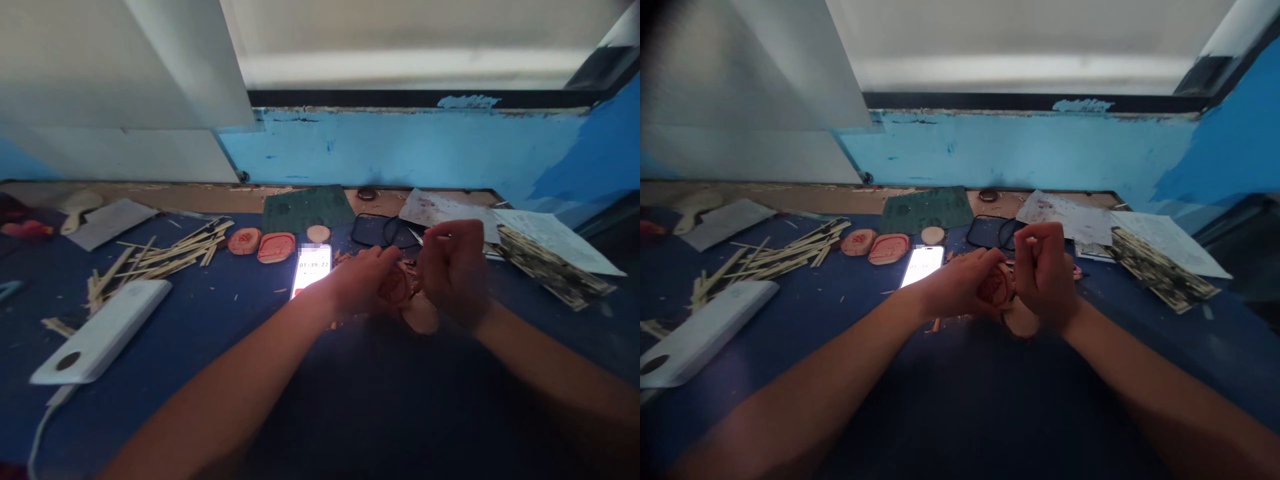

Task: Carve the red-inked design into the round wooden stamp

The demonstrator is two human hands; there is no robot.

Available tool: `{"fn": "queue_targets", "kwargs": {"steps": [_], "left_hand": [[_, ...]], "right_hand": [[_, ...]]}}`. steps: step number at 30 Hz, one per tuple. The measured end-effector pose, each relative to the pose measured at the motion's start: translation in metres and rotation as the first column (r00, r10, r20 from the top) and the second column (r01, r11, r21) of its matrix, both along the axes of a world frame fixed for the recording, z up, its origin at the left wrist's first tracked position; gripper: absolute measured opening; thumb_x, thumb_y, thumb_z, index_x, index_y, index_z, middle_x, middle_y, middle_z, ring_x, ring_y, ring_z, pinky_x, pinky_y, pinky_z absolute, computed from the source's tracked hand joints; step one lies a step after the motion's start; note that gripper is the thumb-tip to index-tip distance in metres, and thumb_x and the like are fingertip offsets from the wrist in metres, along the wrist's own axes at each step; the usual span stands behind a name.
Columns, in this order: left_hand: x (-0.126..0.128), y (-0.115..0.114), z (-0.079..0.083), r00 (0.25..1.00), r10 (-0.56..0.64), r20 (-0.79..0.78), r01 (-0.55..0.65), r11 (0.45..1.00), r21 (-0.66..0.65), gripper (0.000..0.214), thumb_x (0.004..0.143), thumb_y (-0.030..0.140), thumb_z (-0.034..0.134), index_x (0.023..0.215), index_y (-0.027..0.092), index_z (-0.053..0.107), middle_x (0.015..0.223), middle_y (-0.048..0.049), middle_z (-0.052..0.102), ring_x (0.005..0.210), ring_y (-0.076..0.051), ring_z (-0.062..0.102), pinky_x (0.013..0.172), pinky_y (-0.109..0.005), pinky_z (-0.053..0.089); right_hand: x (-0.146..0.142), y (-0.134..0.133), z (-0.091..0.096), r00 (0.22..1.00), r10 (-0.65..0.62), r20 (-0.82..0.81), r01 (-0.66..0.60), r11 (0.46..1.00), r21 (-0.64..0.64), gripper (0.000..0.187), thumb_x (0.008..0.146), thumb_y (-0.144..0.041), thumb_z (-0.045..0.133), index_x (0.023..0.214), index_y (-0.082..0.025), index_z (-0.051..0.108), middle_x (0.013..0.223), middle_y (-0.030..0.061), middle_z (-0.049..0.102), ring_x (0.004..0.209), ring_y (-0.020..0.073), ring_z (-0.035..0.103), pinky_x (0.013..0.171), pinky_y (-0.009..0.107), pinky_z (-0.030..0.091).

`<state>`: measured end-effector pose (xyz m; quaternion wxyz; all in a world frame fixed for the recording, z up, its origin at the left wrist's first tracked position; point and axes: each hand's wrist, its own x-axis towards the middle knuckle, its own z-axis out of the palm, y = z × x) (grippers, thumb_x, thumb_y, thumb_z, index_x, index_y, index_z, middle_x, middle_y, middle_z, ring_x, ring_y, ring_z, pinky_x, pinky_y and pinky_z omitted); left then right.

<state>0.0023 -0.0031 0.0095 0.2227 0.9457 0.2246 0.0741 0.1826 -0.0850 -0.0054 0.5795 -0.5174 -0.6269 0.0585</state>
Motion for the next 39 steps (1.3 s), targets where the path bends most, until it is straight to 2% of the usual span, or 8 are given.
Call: {"fn": "queue_targets", "kwargs": {"steps": [8, 15, 19, 24, 27, 30, 34, 39], "left_hand": [[-0.002, -0.002, -0.003, 1.000, -0.007, 0.015, 0.008, 0.999, -0.037, 0.078, 0.075, 0.049, 0.086, 0.138, 0.024, 0.046, 0.123, -0.0103, 0.056, 0.111, -0.031, 0.062, 0.090, -0.041, 0.053], [-0.002, -0.001, -0.008, 0.996, 0.030, 0.080, -0.027, 0.999, -0.046, 0.094, 0.073, 0.052, 0.086, 0.147, 0.022, 0.037, 0.142, -0.0157, 0.049, 0.136, -0.036, 0.052, 0.113, -0.050, 0.047], [-0.003, 0.003, -0.005, 1.000, 0.014, -0.011, -0.014, 0.998, -0.061, 0.080, 0.075, 0.046, 0.082, 0.141, 0.018, 0.047, 0.139, -0.0165, 0.058, 0.129, -0.035, 0.058, 0.109, -0.049, 0.050], [-0.002, 0.004, -0.001, 0.997, -0.080, 0.015, 0.081, 0.995, -0.057, 0.069, 0.084, 0.052, 0.074, 0.141, 0.019, 0.055, 0.134, -0.0130, 0.062, 0.121, -0.032, 0.062, 0.104, -0.045, 0.052], [-0.003, 0.003, -0.003, 0.994, -0.102, 0.044, 0.105, 0.990, -0.094, 0.069, 0.086, 0.052, 0.074, 0.147, 0.026, 0.055, 0.139, -0.0106, 0.061, 0.122, -0.030, 0.063, 0.105, -0.043, 0.052], [-0.004, 0.003, -0.004, 0.989, -0.127, 0.071, 0.135, 0.984, -0.119, 0.067, 0.087, 0.053, 0.074, 0.148, 0.031, 0.056, 0.151, -0.0082, 0.055, 0.130, -0.029, 0.061, 0.110, -0.041, 0.049], [-0.006, 0.006, -0.002, 0.989, -0.145, 0.029, 0.148, 0.982, -0.120, 0.068, 0.086, 0.058, 0.075, 0.146, 0.031, 0.060, 0.151, -0.0084, 0.055, 0.130, -0.030, 0.061, 0.109, -0.041, 0.050], [-0.008, 0.006, 0.000, 0.996, -0.087, -0.022, 0.084, 0.990, -0.115, 0.075, 0.087, 0.067, 0.071, 0.152, 0.034, 0.055, 0.143, -0.0093, 0.058, 0.121, -0.030, 0.064, 0.103, -0.042, 0.052]], "right_hand": [[-0.004, -0.002, -0.002, 0.977, -0.068, 0.204, 0.072, 0.997, -0.010, 0.012, 0.103, -0.024, 0.058, 0.110, -0.027, 0.048, 0.058, -0.0075, 0.050, 0.042, 0.0150, 0.048, 0.045, 0.031, 0.031], [0.013, -0.004, -0.003, 0.989, -0.044, 0.142, 0.054, 0.996, -0.067, 0.010, 0.108, -0.030, 0.055, 0.113, -0.029, 0.047, 0.053, -0.0081, 0.052, 0.040, 0.0172, 0.052, 0.042, 0.031, 0.033], [0.017, -0.003, -0.002, 0.996, 0.018, 0.087, -0.013, 0.998, -0.064, 0.011, 0.107, -0.030, 0.054, 0.114, -0.029, 0.046, 0.056, -0.0076, 0.056, 0.042, 0.0165, 0.054, 0.043, 0.030, 0.040], [0.005, -0.006, 0.008, 0.980, 0.126, -0.156, -0.137, 0.989, -0.062, 0.027, 0.106, -0.030, 0.058, 0.129, -0.031, 0.044, 0.070, -0.0040, 0.064, 0.055, 0.0175, 0.062, 0.043, 0.028, 0.046], [-0.004, -0.010, 0.019, 0.926, 0.198, -0.322, -0.241, 0.965, -0.100, 0.027, 0.105, -0.032, 0.060, 0.129, -0.033, 0.046, 0.082, -0.0006, 0.068, 0.063, 0.0191, 0.067, 0.044, 0.029, 0.048], [-0.006, -0.013, 0.025, 0.854, 0.253, -0.455, -0.351, 0.925, -0.143, 0.019, 0.103, -0.033, 0.063, 0.118, -0.032, 0.052, 0.092, 0.0007, 0.068, 0.053, 0.0141, 0.056, 0.041, 0.028, 0.041], [-0.001, -0.014, 0.031, 0.758, 0.329, -0.564, -0.505, 0.843, -0.187, 0.012, 0.103, -0.038, 0.059, 0.110, -0.028, 0.061, 0.063, -0.0045, 0.047, 0.050, 0.0140, 0.037, 0.044, 0.028, 0.033], [0.002, -0.019, 0.039, 0.699, 0.405, -0.590, -0.604, 0.775, -0.184, 0.029, 0.106, -0.046, 0.045, 0.093, -0.028, 0.064, 0.049, -0.0047, 0.034, 0.049, 0.0181, 0.036, 0.050, 0.033, 0.039]]}}
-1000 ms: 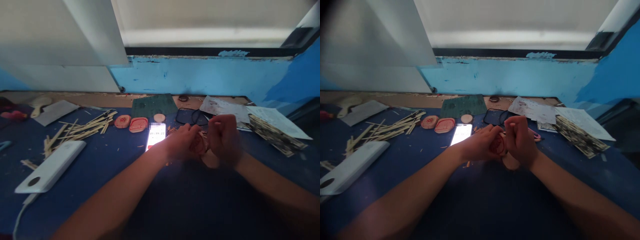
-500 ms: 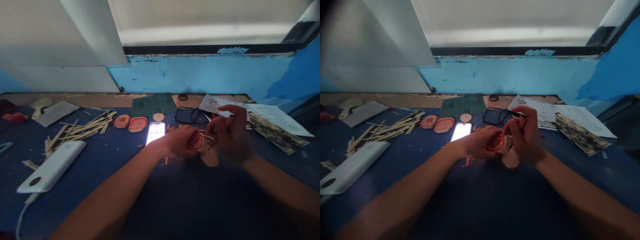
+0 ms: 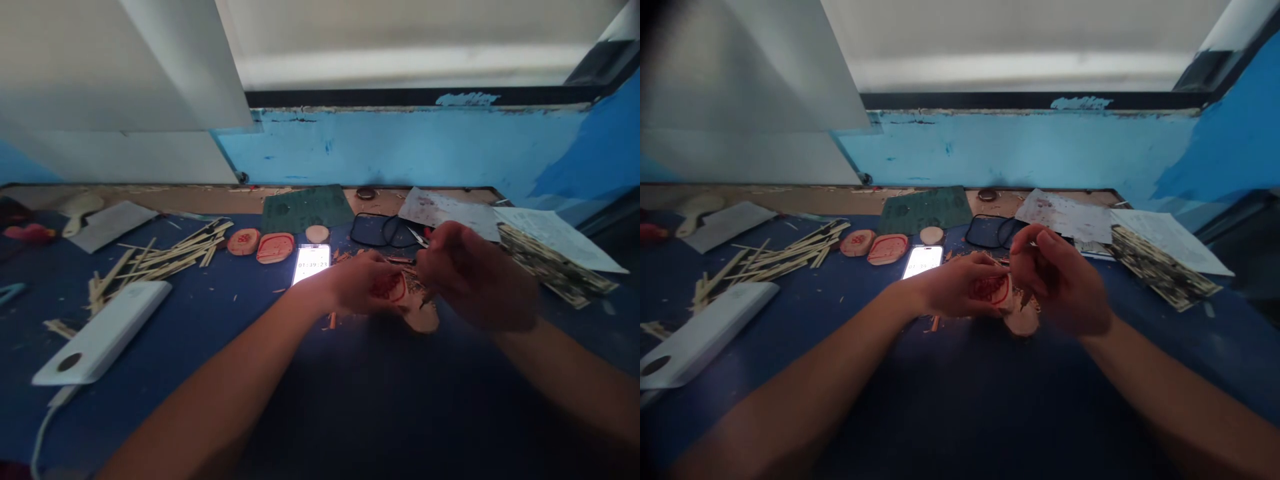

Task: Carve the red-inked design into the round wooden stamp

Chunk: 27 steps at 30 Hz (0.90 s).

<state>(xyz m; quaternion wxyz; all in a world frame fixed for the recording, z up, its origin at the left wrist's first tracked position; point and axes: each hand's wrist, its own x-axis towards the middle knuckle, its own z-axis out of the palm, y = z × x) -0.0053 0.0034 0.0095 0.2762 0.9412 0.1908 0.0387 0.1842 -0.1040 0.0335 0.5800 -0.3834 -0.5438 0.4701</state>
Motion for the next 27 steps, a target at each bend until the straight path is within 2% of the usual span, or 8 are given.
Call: {"fn": "queue_targets", "kwargs": {"steps": [5, 8, 11, 14, 20, 23, 27], "left_hand": [[0.000, -0.001, 0.000, 1.000, 0.005, 0.015, -0.005, 1.000, -0.015, 0.061, 0.085, 0.064, 0.074, 0.138, 0.035, 0.066, 0.136, -0.0078, 0.062, 0.115, -0.029, 0.065, 0.099, -0.041, 0.053], [0.000, -0.002, 0.001, 1.000, 0.011, 0.001, -0.011, 1.000, -0.002, 0.062, 0.085, 0.064, 0.074, 0.139, 0.035, 0.065, 0.137, -0.0084, 0.061, 0.114, -0.029, 0.066, 0.097, -0.042, 0.054], [0.001, -0.003, 0.003, 1.000, 0.015, -0.023, -0.014, 1.000, 0.020, 0.069, 0.085, 0.067, 0.073, 0.144, 0.033, 0.062, 0.140, -0.0099, 0.060, 0.116, -0.031, 0.066, 0.098, -0.043, 0.054], [0.002, -0.003, 0.004, 0.999, 0.009, -0.051, -0.008, 0.999, 0.033, 0.069, 0.086, 0.064, 0.074, 0.145, 0.029, 0.061, 0.139, -0.0111, 0.061, 0.118, -0.031, 0.065, 0.099, -0.042, 0.053], [0.004, -0.002, 0.004, 0.999, -0.018, -0.049, 0.021, 0.998, 0.052, 0.062, 0.085, 0.059, 0.077, 0.139, 0.029, 0.066, 0.134, -0.0098, 0.063, 0.113, -0.028, 0.065, 0.094, -0.037, 0.052], [0.003, -0.002, 0.005, 0.999, -0.014, -0.040, 0.016, 0.999, 0.047, 0.062, 0.085, 0.059, 0.077, 0.139, 0.030, 0.066, 0.133, -0.0095, 0.063, 0.111, -0.028, 0.065, 0.093, -0.037, 0.052], [0.003, -0.003, 0.005, 0.999, -0.010, -0.044, 0.011, 0.999, 0.032, 0.065, 0.086, 0.059, 0.077, 0.141, 0.029, 0.064, 0.133, -0.0102, 0.062, 0.110, -0.028, 0.065, 0.092, -0.038, 0.052]], "right_hand": [[0.004, 0.002, -0.004, 0.988, 0.136, 0.078, -0.126, 0.984, -0.128, 0.033, 0.104, -0.040, 0.044, 0.088, -0.021, 0.065, 0.057, -0.0011, 0.047, 0.051, 0.0166, 0.044, 0.051, 0.031, 0.039], [0.009, 0.004, -0.003, 0.995, 0.082, 0.058, -0.072, 0.984, -0.160, 0.021, 0.101, -0.029, 0.048, 0.093, -0.021, 0.066, 0.065, 0.0009, 0.055, 0.056, 0.0168, 0.050, 0.052, 0.030, 0.041], [0.009, 0.001, 0.003, 0.996, 0.062, -0.063, -0.071, 0.986, -0.153, 0.017, 0.090, -0.015, 0.051, 0.093, -0.022, 0.066, 0.057, -0.0044, 0.041, 0.048, 0.0131, 0.035, 0.048, 0.027, 0.034], [0.000, -0.006, 0.008, 0.988, 0.086, -0.130, -0.104, 0.985, -0.140, 0.019, 0.084, -0.013, 0.052, 0.088, -0.020, 0.070, 0.056, -0.0049, 0.033, 0.048, 0.0116, 0.025, 0.047, 0.027, 0.026], [-0.008, -0.017, 0.004, 0.991, -0.014, -0.136, -0.005, 0.990, -0.139, 0.022, 0.079, -0.009, 0.052, 0.076, -0.019, 0.072, 0.061, 0.0017, 0.046, 0.055, 0.0139, 0.038, 0.051, 0.029, 0.030], [-0.004, -0.017, 0.001, 0.993, -0.032, -0.115, 0.013, 0.986, -0.163, 0.023, 0.079, -0.009, 0.052, 0.075, -0.020, 0.073, 0.064, 0.0036, 0.049, 0.061, 0.0164, 0.046, 0.052, 0.029, 0.033], [-0.001, -0.017, 0.001, 0.995, -0.047, -0.085, 0.033, 0.987, -0.159, 0.026, 0.079, -0.008, 0.051, 0.077, -0.021, 0.074, 0.069, 0.0050, 0.056, 0.065, 0.0171, 0.050, 0.054, 0.029, 0.036]]}}
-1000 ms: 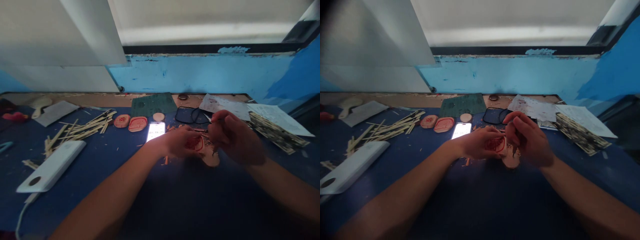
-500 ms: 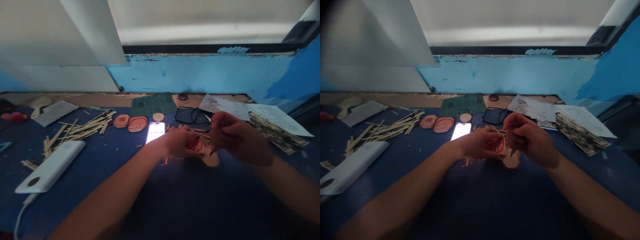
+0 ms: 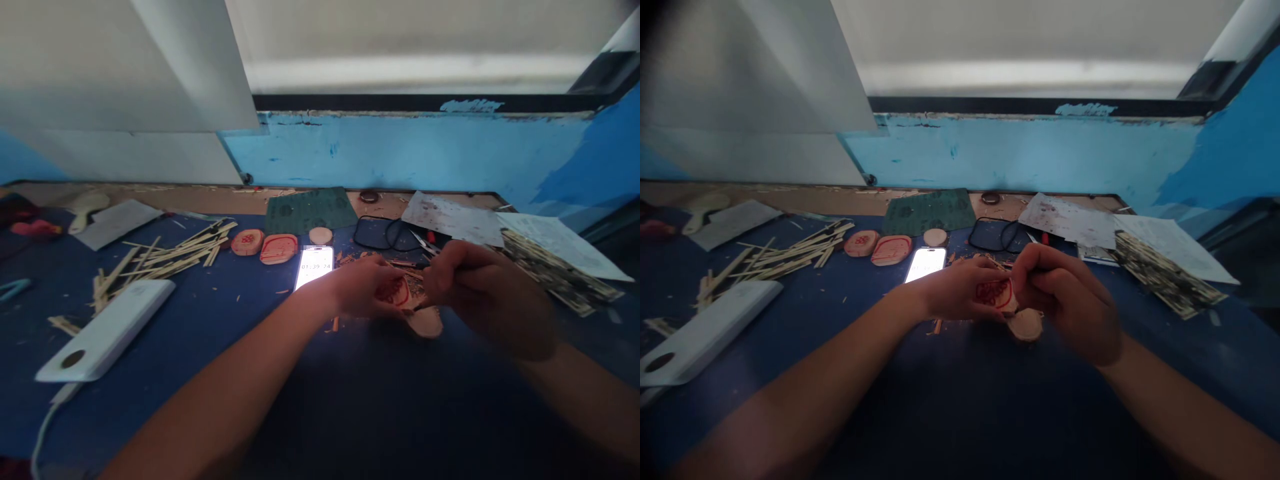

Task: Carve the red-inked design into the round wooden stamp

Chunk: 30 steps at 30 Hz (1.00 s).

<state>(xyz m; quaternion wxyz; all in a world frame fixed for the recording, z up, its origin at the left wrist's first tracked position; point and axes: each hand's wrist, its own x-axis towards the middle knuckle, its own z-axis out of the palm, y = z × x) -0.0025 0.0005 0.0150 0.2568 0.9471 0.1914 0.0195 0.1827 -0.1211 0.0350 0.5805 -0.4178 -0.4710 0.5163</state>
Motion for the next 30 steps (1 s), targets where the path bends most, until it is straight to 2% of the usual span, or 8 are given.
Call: {"fn": "queue_targets", "kwargs": {"steps": [5, 9, 12, 15, 17, 20, 25, 30], "left_hand": [[0.000, 0.000, 0.000, 1.000, -0.003, -0.002, 0.003, 1.000, -0.015, 0.059, 0.085, 0.055, 0.079, 0.136, 0.027, 0.067, 0.133, -0.0097, 0.062, 0.111, -0.028, 0.065, 0.094, -0.039, 0.053], [0.000, 0.002, -0.004, 0.999, -0.022, 0.048, 0.024, 0.999, -0.037, 0.043, 0.087, 0.051, 0.077, 0.122, 0.026, 0.073, 0.130, -0.0085, 0.063, 0.109, -0.025, 0.066, 0.096, -0.037, 0.052], [0.000, 0.003, -0.006, 0.997, -0.034, 0.068, 0.036, 0.999, -0.030, 0.042, 0.088, 0.054, 0.075, 0.119, 0.026, 0.074, 0.129, -0.0091, 0.063, 0.110, -0.026, 0.065, 0.096, -0.038, 0.053], [0.000, 0.003, -0.005, 0.999, -0.025, 0.034, 0.026, 0.999, -0.021, 0.050, 0.087, 0.055, 0.077, 0.128, 0.027, 0.071, 0.128, -0.0099, 0.063, 0.109, -0.028, 0.066, 0.094, -0.040, 0.053], [0.001, 0.003, -0.005, 1.000, -0.014, 0.015, 0.014, 1.000, -0.011, 0.057, 0.086, 0.055, 0.078, 0.135, 0.027, 0.068, 0.128, -0.0104, 0.064, 0.109, -0.029, 0.066, 0.094, -0.041, 0.053], [0.001, 0.002, -0.004, 0.999, -0.022, 0.036, 0.022, 1.000, -0.003, 0.057, 0.086, 0.056, 0.077, 0.134, 0.027, 0.069, 0.130, -0.0104, 0.064, 0.110, -0.029, 0.066, 0.095, -0.039, 0.053], [0.001, 0.002, -0.003, 1.000, -0.020, 0.021, 0.020, 1.000, 0.007, 0.061, 0.086, 0.057, 0.077, 0.139, 0.028, 0.066, 0.126, -0.0097, 0.065, 0.107, -0.028, 0.067, 0.093, -0.040, 0.053], [0.001, 0.002, -0.003, 1.000, -0.022, 0.020, 0.022, 1.000, -0.023, 0.058, 0.088, 0.058, 0.075, 0.137, 0.027, 0.067, 0.131, -0.0104, 0.063, 0.110, -0.028, 0.066, 0.095, -0.040, 0.053]], "right_hand": [[-0.005, -0.001, 0.001, 0.999, -0.025, 0.027, 0.026, 0.999, -0.024, 0.022, 0.080, -0.011, 0.053, 0.076, -0.020, 0.073, 0.070, 0.0049, 0.054, 0.066, 0.0171, 0.049, 0.054, 0.029, 0.032], [-0.005, 0.002, -0.003, 0.994, 0.100, 0.054, -0.097, 0.994, -0.055, 0.016, 0.085, -0.020, 0.058, 0.080, -0.020, 0.074, 0.069, 0.0046, 0.054, 0.063, 0.0174, 0.045, 0.054, 0.031, 0.032], [-0.004, 0.007, -0.008, 0.978, 0.195, 0.074, -0.185, 0.975, -0.124, 0.026, 0.090, -0.033, 0.058, 0.072, -0.019, 0.070, 0.066, 0.0052, 0.054, 0.060, 0.0178, 0.043, 0.054, 0.032, 0.030], [-0.005, 0.011, -0.009, 0.988, 0.153, 0.027, -0.151, 0.986, -0.075, 0.037, 0.094, -0.036, 0.052, 0.061, -0.020, 0.062, 0.059, 0.0023, 0.046, 0.057, 0.0171, 0.038, 0.055, 0.033, 0.030], [-0.007, 0.010, -0.010, 0.994, 0.112, -0.017, -0.112, 0.994, -0.012, 0.040, 0.096, -0.032, 0.047, 0.059, -0.021, 0.057, 0.057, 0.0006, 0.041, 0.056, 0.0171, 0.036, 0.056, 0.034, 0.030], [-0.010, 0.008, -0.012, 0.997, 0.080, 0.008, -0.080, 0.997, -0.005, 0.043, 0.101, -0.032, 0.042, 0.060, -0.022, 0.052, 0.057, -0.0004, 0.039, 0.055, 0.0168, 0.034, 0.054, 0.034, 0.028], [-0.011, 0.006, -0.016, 0.996, 0.008, 0.092, -0.016, 0.996, 0.091, 0.042, 0.102, -0.029, 0.045, 0.060, -0.022, 0.048, 0.058, -0.0007, 0.038, 0.056, 0.0159, 0.033, 0.054, 0.034, 0.026], [-0.009, 0.011, -0.019, 0.999, 0.042, 0.013, -0.043, 0.998, 0.056, 0.044, 0.101, -0.034, 0.049, 0.059, -0.022, 0.046, 0.056, -0.0019, 0.033, 0.053, 0.0157, 0.029, 0.053, 0.035, 0.025]]}}
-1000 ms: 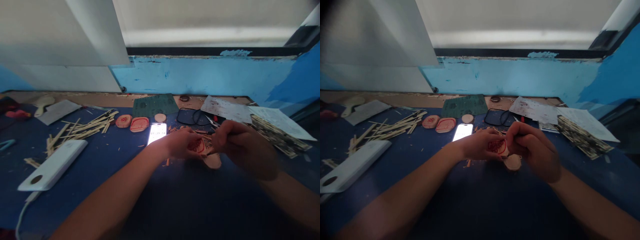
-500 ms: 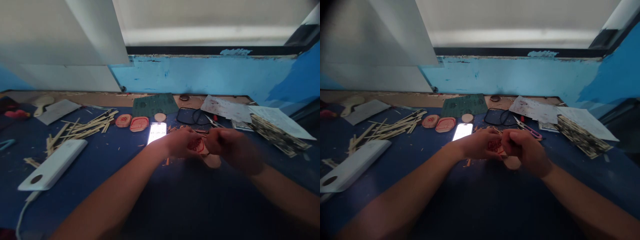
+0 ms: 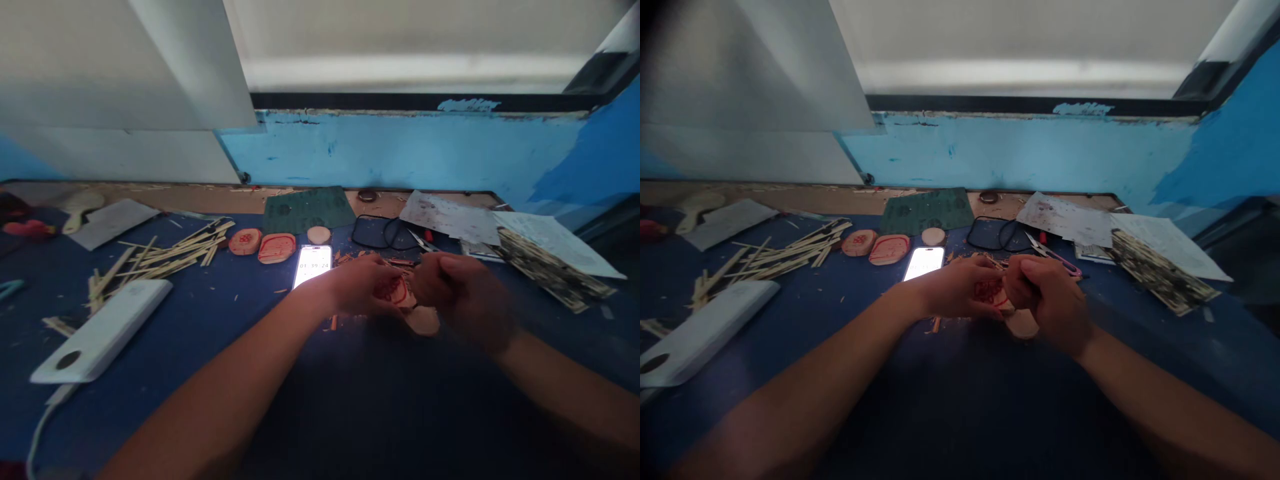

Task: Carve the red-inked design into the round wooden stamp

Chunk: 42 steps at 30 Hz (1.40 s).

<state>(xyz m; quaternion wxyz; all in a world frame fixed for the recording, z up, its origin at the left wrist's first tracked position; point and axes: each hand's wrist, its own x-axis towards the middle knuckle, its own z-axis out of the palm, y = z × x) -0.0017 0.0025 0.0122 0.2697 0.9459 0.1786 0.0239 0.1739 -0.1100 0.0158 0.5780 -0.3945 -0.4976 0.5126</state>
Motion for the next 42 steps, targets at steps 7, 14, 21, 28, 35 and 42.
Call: {"fn": "queue_targets", "kwargs": {"steps": [7, 14, 21, 28, 35, 42], "left_hand": [[0.001, 0.001, 0.000, 1.000, -0.007, 0.003, 0.007, 1.000, 0.009, 0.059, 0.086, 0.054, 0.079, 0.137, 0.027, 0.067, 0.132, -0.0100, 0.064, 0.111, -0.027, 0.066, 0.096, -0.037, 0.052], [0.000, 0.003, -0.003, 0.999, -0.021, 0.027, 0.021, 1.000, -0.003, 0.056, 0.088, 0.057, 0.075, 0.136, 0.029, 0.068, 0.128, -0.0094, 0.064, 0.108, -0.027, 0.066, 0.093, -0.037, 0.052], [0.001, 0.003, -0.002, 0.999, -0.037, 0.009, 0.037, 0.999, 0.000, 0.055, 0.088, 0.059, 0.075, 0.132, 0.027, 0.070, 0.126, -0.0099, 0.064, 0.105, -0.026, 0.066, 0.092, -0.037, 0.052], [0.000, 0.001, 0.000, 0.999, -0.024, 0.032, 0.024, 1.000, -0.007, 0.046, 0.088, 0.052, 0.077, 0.127, 0.028, 0.071, 0.126, -0.0082, 0.065, 0.105, -0.025, 0.066, 0.092, -0.036, 0.052], [0.001, 0.002, -0.002, 0.999, -0.019, 0.039, 0.020, 1.000, -0.022, 0.048, 0.086, 0.052, 0.078, 0.126, 0.026, 0.072, 0.126, -0.0094, 0.064, 0.104, -0.025, 0.066, 0.090, -0.037, 0.053], [0.000, 0.003, -0.003, 0.998, -0.022, 0.057, 0.025, 0.999, -0.040, 0.046, 0.086, 0.053, 0.078, 0.123, 0.027, 0.073, 0.121, -0.0082, 0.065, 0.102, -0.024, 0.066, 0.088, -0.036, 0.053]], "right_hand": [[-0.003, -0.002, 0.007, 0.999, -0.004, -0.042, 0.004, 1.000, 0.006, 0.045, 0.100, -0.034, 0.052, 0.057, -0.023, 0.045, 0.055, -0.0022, 0.032, 0.053, 0.0157, 0.028, 0.052, 0.035, 0.024], [-0.005, 0.003, 0.001, 0.999, -0.036, -0.034, 0.034, 0.998, -0.056, 0.045, 0.098, -0.035, 0.055, 0.055, -0.024, 0.043, 0.055, -0.0028, 0.028, 0.051, 0.0153, 0.026, 0.050, 0.034, 0.022], [-0.006, 0.003, -0.003, 0.998, -0.066, -0.011, 0.066, 0.997, -0.026, 0.045, 0.100, -0.033, 0.050, 0.057, -0.023, 0.041, 0.054, -0.0039, 0.029, 0.050, 0.0140, 0.027, 0.049, 0.034, 0.022], [-0.008, 0.004, -0.003, 0.964, -0.126, 0.235, 0.127, 0.992, 0.011, 0.050, 0.106, -0.041, 0.058, 0.061, -0.022, 0.046, 0.057, -0.0035, 0.039, 0.053, 0.0127, 0.034, 0.050, 0.033, 0.026], [-0.014, 0.005, 0.003, 0.984, -0.171, 0.046, 0.172, 0.985, -0.026, 0.055, 0.105, -0.046, 0.058, 0.059, -0.023, 0.041, 0.053, -0.0043, 0.032, 0.047, 0.0125, 0.027, 0.046, 0.033, 0.019], [-0.019, 0.001, 0.002, 0.960, -0.193, 0.202, 0.192, 0.981, 0.026, 0.054, 0.106, -0.050, 0.057, 0.061, -0.023, 0.044, 0.051, -0.0036, 0.036, 0.047, 0.0127, 0.033, 0.047, 0.033, 0.023]]}}
